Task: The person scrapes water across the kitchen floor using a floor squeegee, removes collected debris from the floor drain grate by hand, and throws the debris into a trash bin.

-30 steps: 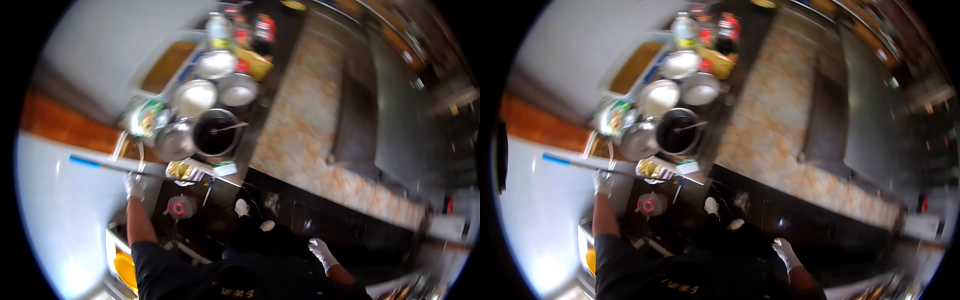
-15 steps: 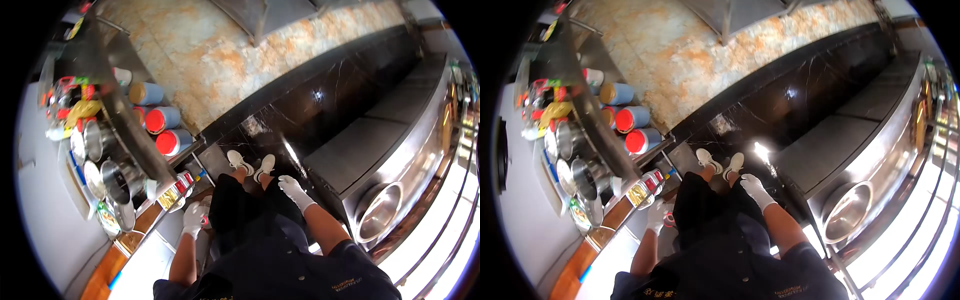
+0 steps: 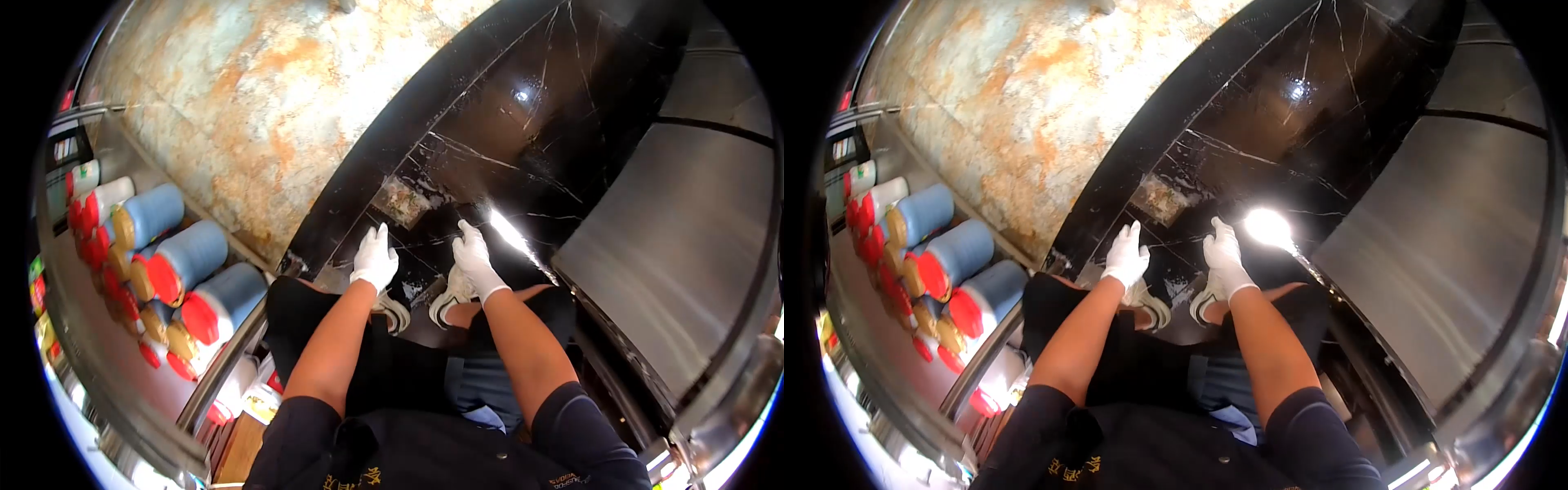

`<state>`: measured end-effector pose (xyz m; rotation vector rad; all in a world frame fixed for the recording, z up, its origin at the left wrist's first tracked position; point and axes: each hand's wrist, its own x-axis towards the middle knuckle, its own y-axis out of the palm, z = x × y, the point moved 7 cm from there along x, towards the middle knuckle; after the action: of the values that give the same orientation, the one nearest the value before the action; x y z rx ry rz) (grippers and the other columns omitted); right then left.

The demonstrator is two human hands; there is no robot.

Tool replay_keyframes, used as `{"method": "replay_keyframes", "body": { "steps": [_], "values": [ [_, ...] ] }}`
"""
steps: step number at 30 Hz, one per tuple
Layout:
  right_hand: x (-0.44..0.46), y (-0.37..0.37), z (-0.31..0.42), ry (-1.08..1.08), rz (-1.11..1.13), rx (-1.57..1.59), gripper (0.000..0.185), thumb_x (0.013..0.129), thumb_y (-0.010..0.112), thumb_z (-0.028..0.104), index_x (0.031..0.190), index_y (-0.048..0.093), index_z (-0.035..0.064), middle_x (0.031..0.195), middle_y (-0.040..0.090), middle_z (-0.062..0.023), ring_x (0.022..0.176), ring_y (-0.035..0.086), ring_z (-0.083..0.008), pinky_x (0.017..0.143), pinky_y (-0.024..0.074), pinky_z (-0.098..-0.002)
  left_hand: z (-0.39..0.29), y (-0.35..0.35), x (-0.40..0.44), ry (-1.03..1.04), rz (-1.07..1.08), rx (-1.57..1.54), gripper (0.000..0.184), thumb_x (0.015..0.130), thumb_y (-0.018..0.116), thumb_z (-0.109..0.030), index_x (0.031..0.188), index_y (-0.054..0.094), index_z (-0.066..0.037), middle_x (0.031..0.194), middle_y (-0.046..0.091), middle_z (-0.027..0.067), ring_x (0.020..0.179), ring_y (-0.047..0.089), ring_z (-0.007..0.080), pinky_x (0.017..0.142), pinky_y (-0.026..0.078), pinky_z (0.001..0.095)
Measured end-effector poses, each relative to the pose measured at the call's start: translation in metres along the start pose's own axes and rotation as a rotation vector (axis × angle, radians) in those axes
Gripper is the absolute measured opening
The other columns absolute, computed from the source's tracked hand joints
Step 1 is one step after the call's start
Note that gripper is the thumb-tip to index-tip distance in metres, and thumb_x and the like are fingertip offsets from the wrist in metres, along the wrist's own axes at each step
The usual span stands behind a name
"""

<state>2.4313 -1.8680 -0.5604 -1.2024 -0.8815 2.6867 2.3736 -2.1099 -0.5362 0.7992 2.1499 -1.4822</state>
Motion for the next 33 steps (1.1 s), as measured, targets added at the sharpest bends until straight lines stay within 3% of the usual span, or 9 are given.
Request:
{"method": "replay_keyframes", "body": {
  "steps": [4,9,12,15,20,24,27,30,33],
  "values": [
    [0.086,0.039,-0.045,0.022,-0.175,-0.111,0.062,0.086,0.053,0.015,0.144,0.036,0.0022,0.148,0.033,-0.0262,0.136,0.035,-0.0407,0.113,0.0301,-0.0437,-0.005,0.037,0.114,0.189,-0.078,0.181,0.068,0.084,0.058,-0.024,0.146,0.034,-0.008,0.148,0.031,0.0259,0.136,0.033,0.0406,0.112,0.03,0.0468],
    [0.128,0.07,-0.054,-0.255,-0.389,-0.347,0.073,0.083,0.059,0.016,0.147,0.028,0.0008,0.152,0.026,-0.026,0.141,0.024,-0.0435,0.114,0.0213,-0.0536,-0.022,0.081,0.196,0.405,-0.226,0.289,0.067,0.09,0.055,-0.035,0.149,0.031,-0.012,0.153,0.026,0.0218,0.141,0.024,0.0403,0.115,0.021,0.0527],
    [0.128,0.119,-0.034,-0.404,-0.329,-0.407,0.073,0.082,0.059,0.015,0.145,0.028,-0.0042,0.151,0.027,-0.0262,0.142,0.023,-0.0423,0.114,0.0183,-0.0548,-0.022,0.13,0.183,0.632,-0.186,0.378,0.058,0.092,0.049,-0.028,0.144,0.038,-0.004,0.153,0.027,0.0206,0.143,0.024,0.0355,0.116,0.021,0.0505],
    [0.12,0.168,-0.017,-0.545,-0.173,-0.326,0.069,0.082,0.053,0.011,0.145,0.029,-0.0042,0.151,0.027,-0.027,0.141,0.025,-0.0415,0.116,0.0171,-0.0518,0.009,0.139,0.162,0.625,0.001,0.184,0.058,0.088,0.049,-0.017,0.142,0.038,0.002,0.149,0.034,0.0223,0.14,0.032,0.0334,0.116,0.022,0.0444],
    [0.11,0.184,0.0,-0.643,-0.042,-0.122,0.071,0.076,0.051,-0.002,0.144,0.031,-0.0022,0.147,0.033,-0.0269,0.139,0.029,-0.0411,0.116,0.0218,-0.0471,0.047,0.07,0.14,0.603,-0.246,0.152,0.066,0.081,0.059,-0.01,0.142,0.037,0.001,0.145,0.037,0.0256,0.134,0.037,0.0404,0.112,0.029,0.0447],
    [0.098,0.135,-0.03,-0.537,-0.347,0.041,0.056,0.078,0.052,-0.004,0.133,0.049,0.0,0.136,0.048,-0.0225,0.128,0.046,-0.0352,0.11,0.0364,-0.041,0.06,0.066,0.15,0.145,-0.047,0.146,0.092,0.078,0.071,-0.038,0.15,0.022,-0.007,0.128,0.044,0.022,0.11,0.055,0.0394,0.09,0.049,0.0453],
    [0.11,0.137,-0.093,-0.175,-0.256,0.492,0.03,0.087,0.053,0.0,0.116,0.06,0.0003,0.106,0.065,-0.0132,0.092,0.065,-0.0219,0.084,0.0531,-0.0302,0.039,0.09,0.158,0.074,0.097,0.203,0.102,0.073,0.075,-0.053,0.149,0.023,-0.009,0.119,0.045,0.0203,0.097,0.062,0.0386,0.08,0.054,0.0445],
    [0.102,0.144,-0.099,0.166,0.13,0.651,0.024,0.091,0.052,0.005,0.112,0.062,0.0017,0.097,0.066,-0.0125,0.084,0.066,-0.0193,0.078,0.0531,-0.0275,0.006,0.116,0.158,0.158,0.013,0.193,0.084,0.077,0.073,-0.048,0.143,0.034,-0.012,0.117,0.045,0.0214,0.094,0.062,0.0398,0.078,0.054,0.0462],
    [0.104,0.153,-0.112,0.42,0.242,0.797,0.021,0.094,0.051,0.014,0.108,0.064,0.0036,0.095,0.066,-0.0127,0.081,0.066,-0.0206,0.075,0.0547,-0.0296,-0.005,0.136,0.158,0.216,-0.068,0.22,0.051,0.083,0.066,-0.03,0.127,0.048,-0.011,0.113,0.048,0.0201,0.088,0.063,0.0376,0.068,0.056,0.0447]
  ]
}}
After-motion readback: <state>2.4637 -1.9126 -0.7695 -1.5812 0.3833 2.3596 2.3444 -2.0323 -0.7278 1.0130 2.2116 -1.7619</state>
